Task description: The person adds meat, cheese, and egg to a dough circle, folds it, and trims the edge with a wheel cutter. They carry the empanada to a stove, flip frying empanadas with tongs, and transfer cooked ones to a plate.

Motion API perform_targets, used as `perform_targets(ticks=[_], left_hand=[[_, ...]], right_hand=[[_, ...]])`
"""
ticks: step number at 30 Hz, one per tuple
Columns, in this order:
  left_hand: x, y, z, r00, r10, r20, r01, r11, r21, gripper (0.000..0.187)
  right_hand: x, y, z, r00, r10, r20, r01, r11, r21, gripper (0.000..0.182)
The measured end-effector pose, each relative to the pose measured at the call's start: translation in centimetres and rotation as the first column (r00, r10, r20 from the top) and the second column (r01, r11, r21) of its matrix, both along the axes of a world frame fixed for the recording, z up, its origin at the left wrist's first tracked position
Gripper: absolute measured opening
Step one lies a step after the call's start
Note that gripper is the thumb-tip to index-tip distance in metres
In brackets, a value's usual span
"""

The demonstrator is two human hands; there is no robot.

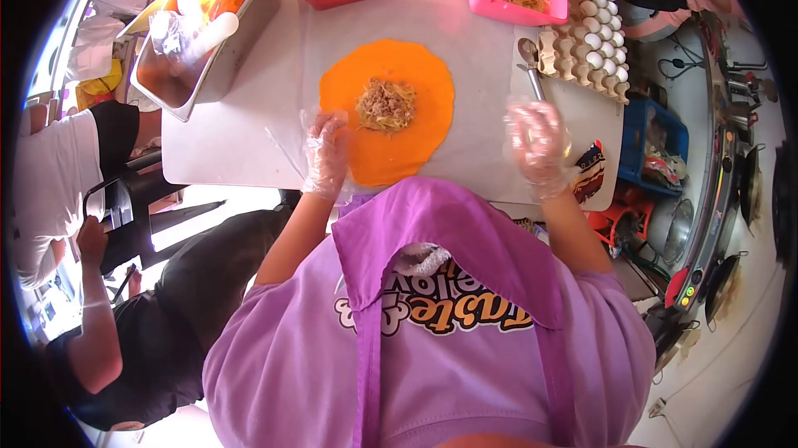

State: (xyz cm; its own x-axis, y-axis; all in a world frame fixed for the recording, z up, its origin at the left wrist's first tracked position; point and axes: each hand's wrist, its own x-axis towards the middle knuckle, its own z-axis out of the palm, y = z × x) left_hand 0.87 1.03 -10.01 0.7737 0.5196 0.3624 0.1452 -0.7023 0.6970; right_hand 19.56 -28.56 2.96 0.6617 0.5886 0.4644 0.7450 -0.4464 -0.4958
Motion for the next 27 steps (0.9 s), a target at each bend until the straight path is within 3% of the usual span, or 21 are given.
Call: perform_targets(ticks=[1,2,3,4,5,6,7,8,9,11,12,13,15,16,18,20,21,23,25,26,27], left_hand=[[0.4,0.4,-0.5,0.993,0.049,0.105,0.003,0.896,-0.444,0.031],[0.6,0.6,-0.7,0.974,0.14,0.176,0.056,0.607,-0.793,0.029],[0.6,0.7,0.0,0.975,0.141,0.174,0.053,0.608,-0.792,0.029],[0.8,0.8,1.3,0.988,0.074,0.136,0.017,0.824,-0.567,0.025],[1.0,0.9,2.0,0.997,0.02,0.079,0.004,0.959,-0.284,0.021],[1.0,1.1,1.9,0.997,0.019,0.079,0.004,0.959,-0.284,0.021],[1.0,1.4,1.7,0.997,0.022,0.078,-0.013,0.993,-0.116,0.018],[1.1,1.6,1.4,0.996,0.024,0.081,-0.029,0.998,0.056,0.015],[1.1,1.3,1.4,0.996,0.022,0.081,-0.027,0.998,0.055,0.015],[1.0,0.6,1.7,0.998,0.033,0.052,-0.021,0.978,-0.208,0.013],[0.8,0.2,2.3,0.998,0.03,0.051,-0.019,0.978,-0.206,0.013],[0.5,0.0,3.1,0.998,-0.009,-0.064,-0.006,0.972,-0.234,0.013],[0.1,0.0,3.0,0.982,-0.052,-0.18,0.004,0.966,-0.258,0.013],[-0.3,0.3,2.3,0.975,-0.097,-0.198,0.048,0.97,-0.239,0.012],[-0.5,0.1,2.2,0.966,-0.142,-0.216,0.094,0.971,-0.219,0.011],[-0.1,-1.1,4.4,0.969,-0.089,-0.232,-0.01,0.918,-0.396,0.01],[-0.3,-1.0,3.8,0.968,-0.089,-0.234,-0.012,0.918,-0.396,0.01],[-0.7,-0.8,2.1,0.986,-0.12,-0.116,0.109,0.989,-0.1,0.016],[-1.0,-1.1,3.1,0.98,-0.128,-0.153,0.121,0.991,-0.051,0.021],[-1.2,-1.3,3.6,0.972,-0.136,-0.193,0.138,0.99,-0.001,0.027],[-1.4,-1.5,3.7,0.973,-0.126,-0.192,0.128,0.992,-0.002,0.027]], right_hand=[[0.7,-1.8,0.2,0.997,-0.059,0.04,0.06,0.998,-0.029,0.024],[1.2,-3.6,0.4,0.99,-0.116,0.082,0.121,0.991,-0.055,0.023],[1.3,-5.5,0.5,0.964,-0.242,0.114,0.249,0.967,-0.055,0.021],[1.4,-7.5,0.5,0.92,-0.363,0.146,0.374,0.926,-0.05,0.019],[1.5,-9.6,0.0,0.862,-0.473,0.18,0.483,0.875,-0.012,0.019],[1.4,-11.4,-0.7,0.79,-0.577,0.209,0.585,0.811,0.029,0.019],[1.0,-12.7,-1.1,0.789,-0.578,0.209,0.587,0.809,0.027,0.019],[0.5,-13.8,-1.7,0.62,-0.785,0.007,0.779,0.613,-0.132,0.022],[0.3,-14.9,-2.5,0.355,-0.924,-0.143,0.862,0.382,-0.333,0.029],[1.1,-19.7,-8.9,0.391,-0.892,-0.228,0.771,0.453,-0.448,0.034],[1.1,-19.3,-9.3,0.411,-0.854,-0.319,0.658,0.52,-0.545,0.04],[1.0,-19.1,-9.5,0.408,-0.854,-0.322,0.659,0.52,-0.544,0.04],[0.4,-17.2,-9.1,0.473,-0.881,-0.016,0.683,0.379,-0.624,0.042],[0.3,-16.5,-8.6,0.431,-0.901,-0.048,0.661,0.351,-0.664,0.043],[-0.8,-17.0,-10.1,0.496,-0.868,-0.002,0.712,0.408,-0.571,0.047],[-2.1,-17.0,-10.4,0.557,-0.829,0.055,0.746,0.47,-0.472,0.052],[-3.2,-16.7,-10.1,0.62,-0.78,0.084,0.699,0.5,-0.511,0.057],[-5.4,-16.0,-9.5,0.68,-0.724,0.112,0.649,0.525,-0.55,0.062],[-7.3,-15.3,-8.9,0.692,-0.721,0.033,0.559,0.506,-0.656,0.068],[-8.1,-15.2,-8.9,0.779,-0.62,0.09,0.555,0.616,-0.559,0.056],[-7.9,-14.1,-8.0,0.785,-0.612,0.092,0.549,0.621,-0.559,0.056]])
